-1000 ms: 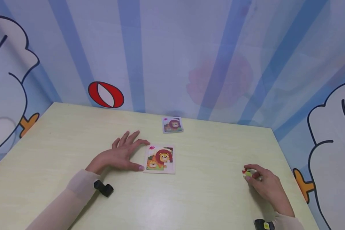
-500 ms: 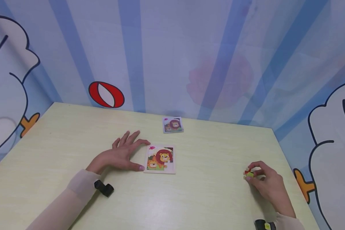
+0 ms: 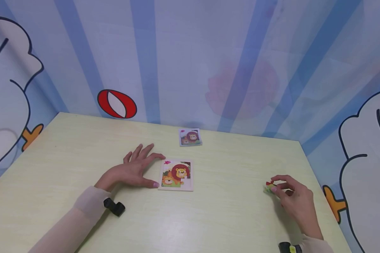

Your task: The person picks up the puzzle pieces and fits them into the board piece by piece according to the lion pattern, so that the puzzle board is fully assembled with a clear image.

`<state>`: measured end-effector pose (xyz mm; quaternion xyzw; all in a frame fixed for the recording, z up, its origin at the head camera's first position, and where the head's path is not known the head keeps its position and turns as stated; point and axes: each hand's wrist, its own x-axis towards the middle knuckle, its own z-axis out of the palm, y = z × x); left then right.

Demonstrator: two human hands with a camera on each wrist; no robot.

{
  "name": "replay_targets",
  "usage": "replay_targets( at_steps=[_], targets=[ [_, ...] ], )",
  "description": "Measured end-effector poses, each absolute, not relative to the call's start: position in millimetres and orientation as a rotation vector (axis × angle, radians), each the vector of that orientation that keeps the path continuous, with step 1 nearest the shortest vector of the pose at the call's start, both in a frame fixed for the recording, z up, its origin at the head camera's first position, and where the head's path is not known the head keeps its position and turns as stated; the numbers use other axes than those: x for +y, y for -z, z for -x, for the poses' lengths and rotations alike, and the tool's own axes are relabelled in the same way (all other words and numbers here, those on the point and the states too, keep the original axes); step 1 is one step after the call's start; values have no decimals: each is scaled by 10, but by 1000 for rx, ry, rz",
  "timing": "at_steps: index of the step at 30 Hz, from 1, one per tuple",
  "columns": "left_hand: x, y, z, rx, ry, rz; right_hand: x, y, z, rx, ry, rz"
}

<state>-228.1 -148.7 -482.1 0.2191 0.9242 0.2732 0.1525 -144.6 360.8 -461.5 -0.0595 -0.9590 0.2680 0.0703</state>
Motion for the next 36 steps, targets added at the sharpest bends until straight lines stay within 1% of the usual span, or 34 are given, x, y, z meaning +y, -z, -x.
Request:
replay_targets(
  at_steps=[12, 21, 36],
  targets=[
    [-1473, 4875, 2311, 2664, -737, -589, 3444, 4530, 1459, -2850, -896, 109],
    [-1473, 4863, 2305, 2667, -730, -587, 3307, 4472, 1473, -2860, -953, -21],
    [-1476, 4821, 2279, 2655, -755, -587, 3001, 4483, 1550, -2811, -1052, -226]
  ],
)
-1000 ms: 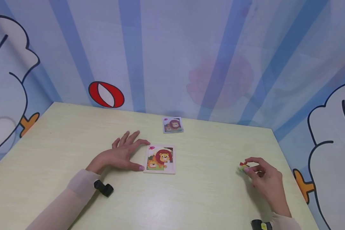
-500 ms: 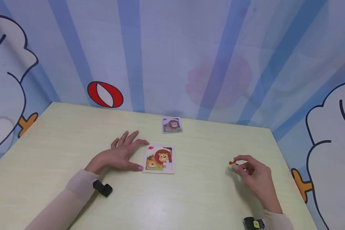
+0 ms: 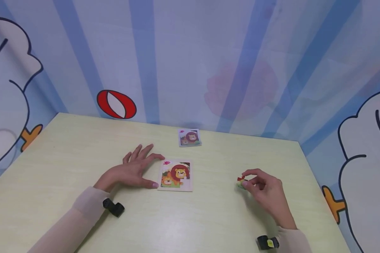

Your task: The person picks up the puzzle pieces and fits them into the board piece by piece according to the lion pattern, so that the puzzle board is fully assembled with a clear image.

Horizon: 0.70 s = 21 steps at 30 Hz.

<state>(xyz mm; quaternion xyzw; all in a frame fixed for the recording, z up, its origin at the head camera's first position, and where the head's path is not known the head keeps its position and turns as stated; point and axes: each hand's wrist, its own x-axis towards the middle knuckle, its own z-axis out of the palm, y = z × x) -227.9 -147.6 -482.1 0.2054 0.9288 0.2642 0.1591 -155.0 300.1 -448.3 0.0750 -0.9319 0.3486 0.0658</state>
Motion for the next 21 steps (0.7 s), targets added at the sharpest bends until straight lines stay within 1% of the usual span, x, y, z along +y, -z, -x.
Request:
replay_targets(
  at_steps=[21],
  targets=[
    [-1470, 4841, 2290, 2658, -755, -588, 2691, 4473, 1583, -2820, -1294, -263]
  ],
)
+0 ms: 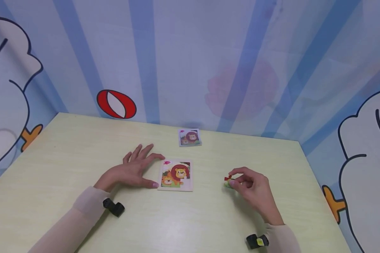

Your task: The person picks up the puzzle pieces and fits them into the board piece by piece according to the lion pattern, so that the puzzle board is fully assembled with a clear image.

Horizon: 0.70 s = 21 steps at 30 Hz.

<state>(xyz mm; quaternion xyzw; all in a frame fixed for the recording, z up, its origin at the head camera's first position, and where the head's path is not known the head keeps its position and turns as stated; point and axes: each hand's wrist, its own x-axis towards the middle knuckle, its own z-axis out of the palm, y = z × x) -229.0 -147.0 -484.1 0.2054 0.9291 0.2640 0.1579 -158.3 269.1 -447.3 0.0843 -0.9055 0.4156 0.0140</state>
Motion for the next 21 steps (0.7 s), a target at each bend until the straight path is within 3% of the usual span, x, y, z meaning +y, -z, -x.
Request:
replay_targets(
  at_steps=[21],
  targets=[
    [-1474, 4855, 2299, 2660, -753, -591, 2337, 4535, 1657, -2811, -1441, -315]
  ],
)
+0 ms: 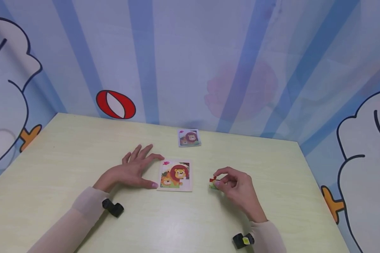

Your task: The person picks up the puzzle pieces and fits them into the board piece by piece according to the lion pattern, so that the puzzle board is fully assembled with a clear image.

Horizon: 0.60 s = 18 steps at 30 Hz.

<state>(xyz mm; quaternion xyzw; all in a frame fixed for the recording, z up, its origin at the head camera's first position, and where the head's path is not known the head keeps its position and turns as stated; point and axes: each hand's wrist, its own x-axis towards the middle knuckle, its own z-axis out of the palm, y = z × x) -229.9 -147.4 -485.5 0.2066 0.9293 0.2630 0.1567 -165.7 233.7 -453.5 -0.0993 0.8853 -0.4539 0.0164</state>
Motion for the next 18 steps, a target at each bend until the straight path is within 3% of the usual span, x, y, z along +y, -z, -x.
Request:
replay_targets(
  at_steps=[18],
  targets=[
    [-1475, 4833, 2287, 2655, -754, -604, 1995, 4586, 1744, 2761, 1380, 335]
  ],
)
